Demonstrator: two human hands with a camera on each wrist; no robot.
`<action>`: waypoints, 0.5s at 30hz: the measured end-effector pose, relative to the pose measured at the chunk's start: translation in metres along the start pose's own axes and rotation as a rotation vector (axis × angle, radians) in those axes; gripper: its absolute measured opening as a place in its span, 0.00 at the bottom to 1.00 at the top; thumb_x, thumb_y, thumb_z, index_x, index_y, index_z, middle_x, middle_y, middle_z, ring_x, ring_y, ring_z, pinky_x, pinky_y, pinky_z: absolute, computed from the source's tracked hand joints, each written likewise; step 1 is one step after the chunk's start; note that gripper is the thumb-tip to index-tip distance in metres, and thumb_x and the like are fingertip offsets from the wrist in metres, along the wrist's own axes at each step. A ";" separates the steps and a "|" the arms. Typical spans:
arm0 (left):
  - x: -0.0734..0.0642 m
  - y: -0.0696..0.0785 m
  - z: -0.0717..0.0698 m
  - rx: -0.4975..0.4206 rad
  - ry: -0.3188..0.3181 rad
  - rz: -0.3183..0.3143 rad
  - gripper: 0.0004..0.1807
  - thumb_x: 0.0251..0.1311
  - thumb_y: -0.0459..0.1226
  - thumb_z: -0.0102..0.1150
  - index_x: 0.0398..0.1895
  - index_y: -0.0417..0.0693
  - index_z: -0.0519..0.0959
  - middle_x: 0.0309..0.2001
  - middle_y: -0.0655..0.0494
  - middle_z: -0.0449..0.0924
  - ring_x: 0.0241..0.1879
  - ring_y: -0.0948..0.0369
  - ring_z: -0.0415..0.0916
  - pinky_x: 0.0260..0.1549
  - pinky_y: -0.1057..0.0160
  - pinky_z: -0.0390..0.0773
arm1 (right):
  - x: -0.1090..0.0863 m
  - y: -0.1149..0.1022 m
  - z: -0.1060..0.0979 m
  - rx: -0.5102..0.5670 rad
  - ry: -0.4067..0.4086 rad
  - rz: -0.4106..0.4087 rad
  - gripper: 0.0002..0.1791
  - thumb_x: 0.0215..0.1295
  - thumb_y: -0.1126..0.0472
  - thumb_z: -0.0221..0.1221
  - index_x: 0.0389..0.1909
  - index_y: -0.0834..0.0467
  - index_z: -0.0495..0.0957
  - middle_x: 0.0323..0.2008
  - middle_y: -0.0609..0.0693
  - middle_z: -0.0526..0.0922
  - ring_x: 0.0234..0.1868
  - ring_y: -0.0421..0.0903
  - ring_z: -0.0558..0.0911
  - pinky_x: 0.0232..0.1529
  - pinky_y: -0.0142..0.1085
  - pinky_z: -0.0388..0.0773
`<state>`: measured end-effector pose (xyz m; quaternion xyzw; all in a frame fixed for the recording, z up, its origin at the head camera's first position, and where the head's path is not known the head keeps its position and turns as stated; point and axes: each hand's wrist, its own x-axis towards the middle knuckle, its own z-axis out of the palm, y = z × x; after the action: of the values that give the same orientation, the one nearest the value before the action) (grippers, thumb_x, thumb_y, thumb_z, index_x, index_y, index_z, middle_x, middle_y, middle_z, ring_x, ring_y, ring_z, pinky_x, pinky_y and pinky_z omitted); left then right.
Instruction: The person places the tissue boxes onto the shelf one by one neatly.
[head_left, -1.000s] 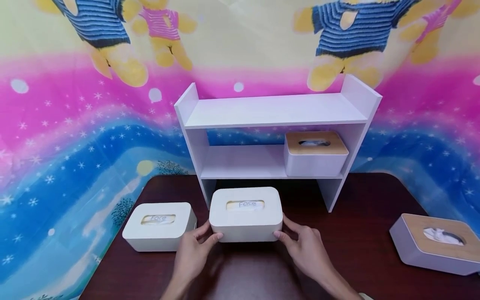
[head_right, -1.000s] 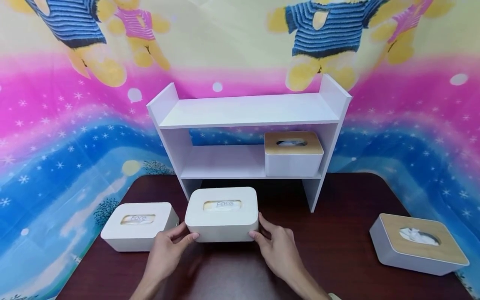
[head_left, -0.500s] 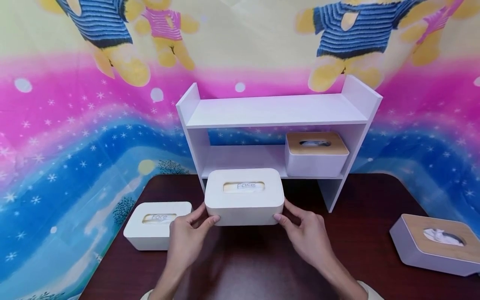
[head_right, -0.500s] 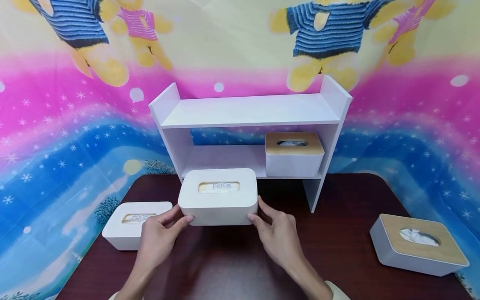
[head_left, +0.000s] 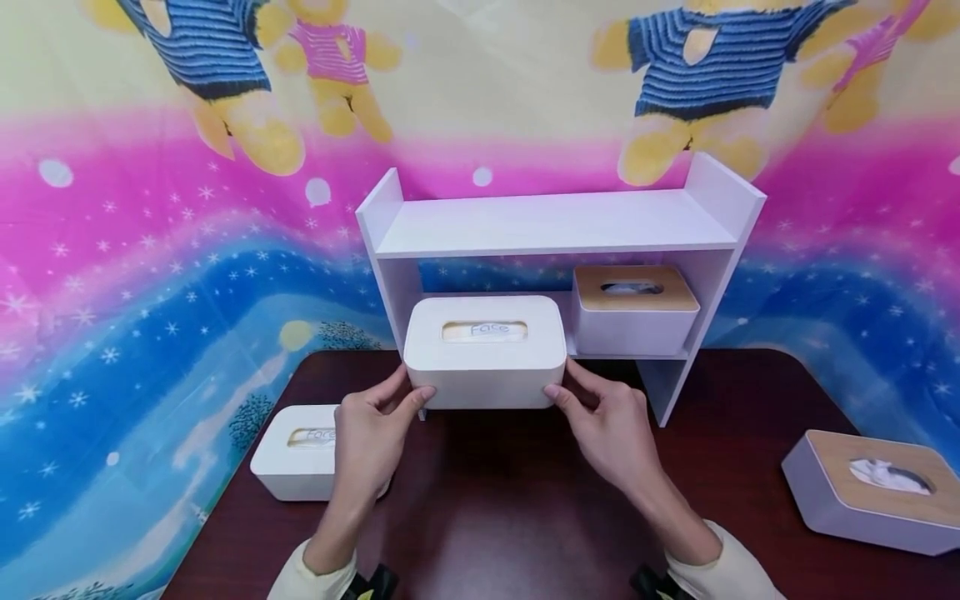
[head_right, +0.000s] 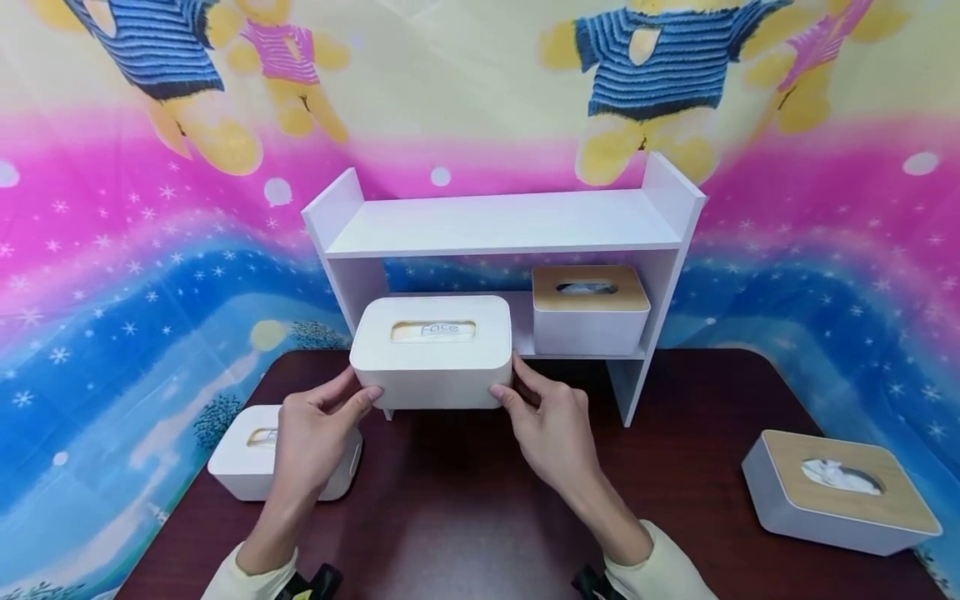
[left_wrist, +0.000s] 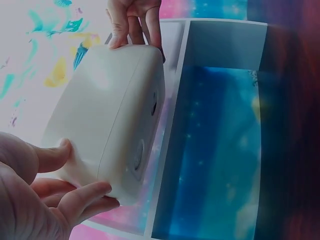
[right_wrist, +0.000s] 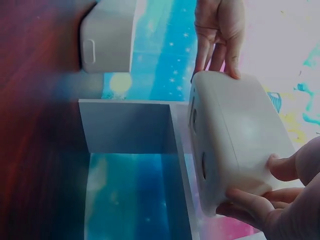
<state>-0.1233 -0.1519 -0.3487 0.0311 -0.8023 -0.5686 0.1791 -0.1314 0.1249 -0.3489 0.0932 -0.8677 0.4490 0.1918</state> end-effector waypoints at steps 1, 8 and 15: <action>0.003 0.001 0.001 0.001 0.003 0.004 0.30 0.63 0.41 0.78 0.68 0.53 0.81 0.66 0.51 0.83 0.61 0.58 0.85 0.53 0.59 0.86 | 0.003 -0.001 0.000 -0.002 0.003 0.001 0.30 0.71 0.52 0.71 0.70 0.57 0.79 0.55 0.63 0.89 0.30 0.41 0.86 0.24 0.29 0.72; 0.023 -0.001 0.007 0.006 0.037 0.039 0.29 0.64 0.43 0.77 0.68 0.52 0.82 0.65 0.47 0.84 0.60 0.55 0.86 0.56 0.52 0.86 | 0.024 0.001 0.008 -0.024 0.026 0.000 0.30 0.71 0.51 0.71 0.71 0.55 0.79 0.46 0.64 0.91 0.36 0.47 0.88 0.31 0.32 0.74; 0.038 -0.005 0.012 -0.014 0.059 0.055 0.28 0.64 0.43 0.78 0.67 0.52 0.83 0.64 0.47 0.85 0.61 0.54 0.86 0.57 0.52 0.85 | 0.038 0.004 0.019 -0.009 0.048 0.020 0.29 0.71 0.52 0.71 0.70 0.55 0.79 0.60 0.61 0.86 0.47 0.51 0.91 0.41 0.42 0.83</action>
<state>-0.1635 -0.1520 -0.3472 0.0246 -0.7933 -0.5679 0.2183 -0.1722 0.1127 -0.3460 0.0728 -0.8658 0.4489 0.2088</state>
